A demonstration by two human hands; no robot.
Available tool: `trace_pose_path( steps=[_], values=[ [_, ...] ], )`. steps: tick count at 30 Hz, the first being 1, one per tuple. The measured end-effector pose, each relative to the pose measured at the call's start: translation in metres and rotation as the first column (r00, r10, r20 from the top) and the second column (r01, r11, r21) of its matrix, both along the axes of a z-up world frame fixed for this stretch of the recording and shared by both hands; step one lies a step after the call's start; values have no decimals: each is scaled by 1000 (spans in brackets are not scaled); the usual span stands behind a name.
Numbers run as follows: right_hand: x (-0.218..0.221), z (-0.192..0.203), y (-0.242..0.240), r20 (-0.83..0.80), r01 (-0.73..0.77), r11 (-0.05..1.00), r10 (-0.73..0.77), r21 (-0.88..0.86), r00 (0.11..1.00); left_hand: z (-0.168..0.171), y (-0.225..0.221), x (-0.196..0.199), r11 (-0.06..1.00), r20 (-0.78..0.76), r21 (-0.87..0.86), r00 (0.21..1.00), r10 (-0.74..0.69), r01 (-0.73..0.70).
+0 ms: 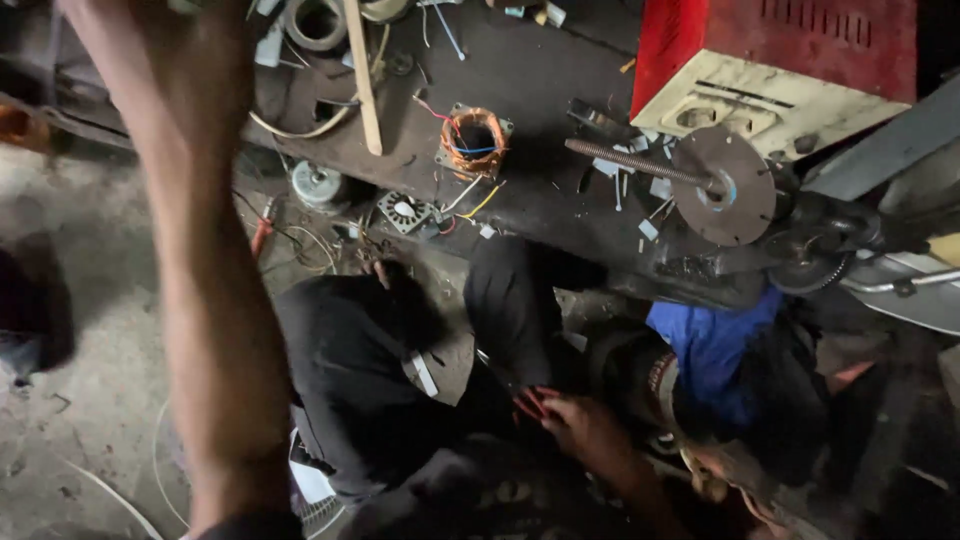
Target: The person sits at a cluttered workbench preparing the copper windings of an electric motor stator. They strip and twist the winding wire ends by hand, burn off wire insulation with a lighter, and use a clamp meter on the winding leads.
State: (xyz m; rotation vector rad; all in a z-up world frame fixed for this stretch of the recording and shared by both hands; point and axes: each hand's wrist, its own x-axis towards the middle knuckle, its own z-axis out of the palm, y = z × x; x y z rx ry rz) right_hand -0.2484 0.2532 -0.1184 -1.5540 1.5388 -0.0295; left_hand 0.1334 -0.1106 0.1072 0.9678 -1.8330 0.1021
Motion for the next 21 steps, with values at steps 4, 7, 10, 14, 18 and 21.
trace_pose_path(
  steps=[4,7,10,14,18,21],
  values=[
    [16,60,-55,-82,125,921,-167,-370,983,-49,34,-24,995,-419,102,907,35,9],
    [35,114,-111,33,167,764,-188,-623,982,-87,50,-29,958,-589,286,790,169,8],
    [41,125,-159,89,150,560,-134,-815,987,-106,59,-35,947,-584,312,801,134,70],
    [61,133,-220,117,123,289,-40,-949,992,-103,78,-68,966,-185,195,973,-136,172],
    [84,128,-249,77,75,100,17,-992,997,-120,86,-93,978,49,186,993,-109,98],
    [89,121,-267,33,31,43,55,-999,998,-126,88,-99,969,125,232,985,-119,88]
  ],
)
